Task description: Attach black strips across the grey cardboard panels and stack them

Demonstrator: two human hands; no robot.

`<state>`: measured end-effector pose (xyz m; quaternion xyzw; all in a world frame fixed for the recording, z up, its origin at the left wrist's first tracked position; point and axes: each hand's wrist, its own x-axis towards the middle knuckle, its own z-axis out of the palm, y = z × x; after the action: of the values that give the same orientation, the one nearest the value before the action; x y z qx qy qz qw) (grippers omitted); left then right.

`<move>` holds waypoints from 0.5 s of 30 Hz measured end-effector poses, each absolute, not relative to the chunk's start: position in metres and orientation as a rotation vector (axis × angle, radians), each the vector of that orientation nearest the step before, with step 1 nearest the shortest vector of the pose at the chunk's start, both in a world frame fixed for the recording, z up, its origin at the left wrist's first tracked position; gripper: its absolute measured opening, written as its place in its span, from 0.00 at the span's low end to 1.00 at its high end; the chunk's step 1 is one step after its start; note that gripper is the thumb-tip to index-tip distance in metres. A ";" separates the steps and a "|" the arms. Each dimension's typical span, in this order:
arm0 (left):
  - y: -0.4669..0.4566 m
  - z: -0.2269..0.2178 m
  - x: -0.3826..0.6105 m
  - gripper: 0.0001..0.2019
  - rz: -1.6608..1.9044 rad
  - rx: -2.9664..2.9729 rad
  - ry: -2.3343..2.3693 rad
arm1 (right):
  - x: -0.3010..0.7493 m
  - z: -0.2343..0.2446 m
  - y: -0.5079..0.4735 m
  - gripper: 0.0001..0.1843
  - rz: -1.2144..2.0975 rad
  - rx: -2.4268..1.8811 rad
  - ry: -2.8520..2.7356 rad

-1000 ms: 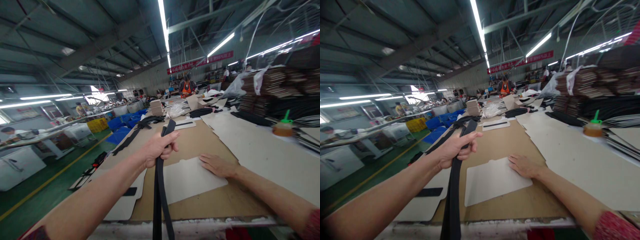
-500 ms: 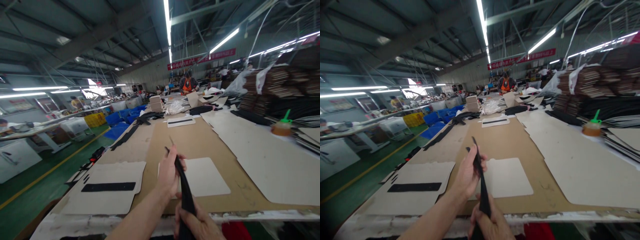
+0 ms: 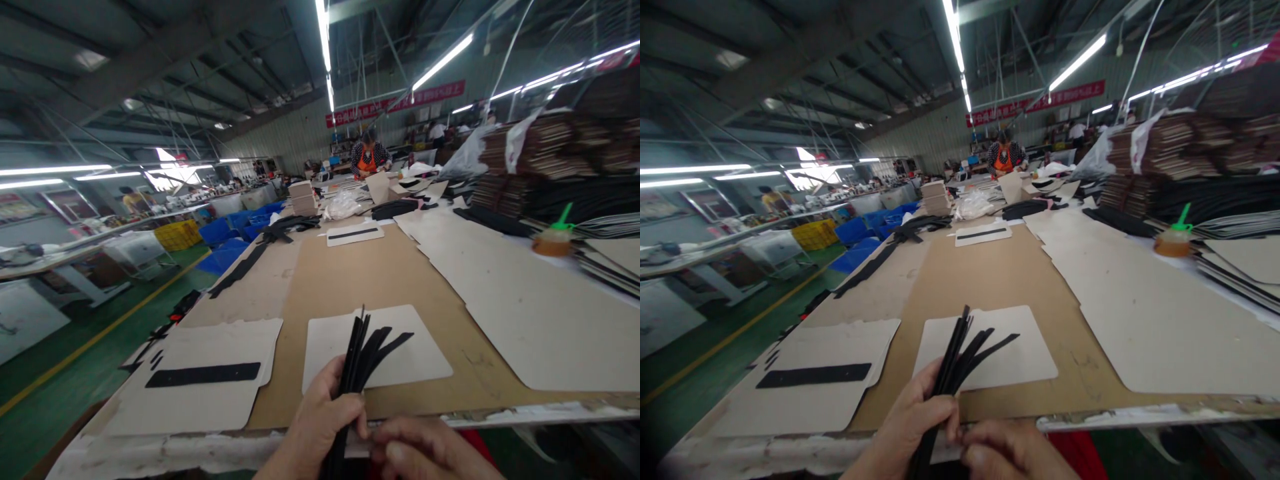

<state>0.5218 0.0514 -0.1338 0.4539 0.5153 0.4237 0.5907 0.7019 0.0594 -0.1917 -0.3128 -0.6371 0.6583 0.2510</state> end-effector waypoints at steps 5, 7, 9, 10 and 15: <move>0.034 -0.137 0.509 0.30 1.014 0.947 0.972 | 0.728 -0.162 0.066 0.30 1.827 -0.955 -0.993; 0.030 -0.139 0.508 0.34 0.959 0.939 0.999 | 0.730 -0.159 0.073 0.30 1.874 -0.878 -0.879; 0.028 -0.140 0.508 0.36 0.903 0.928 1.078 | 0.732 -0.158 0.080 0.29 1.873 -0.854 -0.849; 0.027 -0.141 0.508 0.36 0.873 0.921 1.116 | 0.733 -0.159 0.083 0.27 1.864 -0.872 -0.867; 0.025 -0.152 0.505 0.29 0.856 0.987 1.219 | 0.740 -0.164 0.092 0.21 1.811 -1.010 -1.121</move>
<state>0.5049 0.0254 -0.1522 0.4303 0.5316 0.3733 0.6269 0.7401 0.0916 -0.1639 -0.3959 -0.4395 0.7100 0.3821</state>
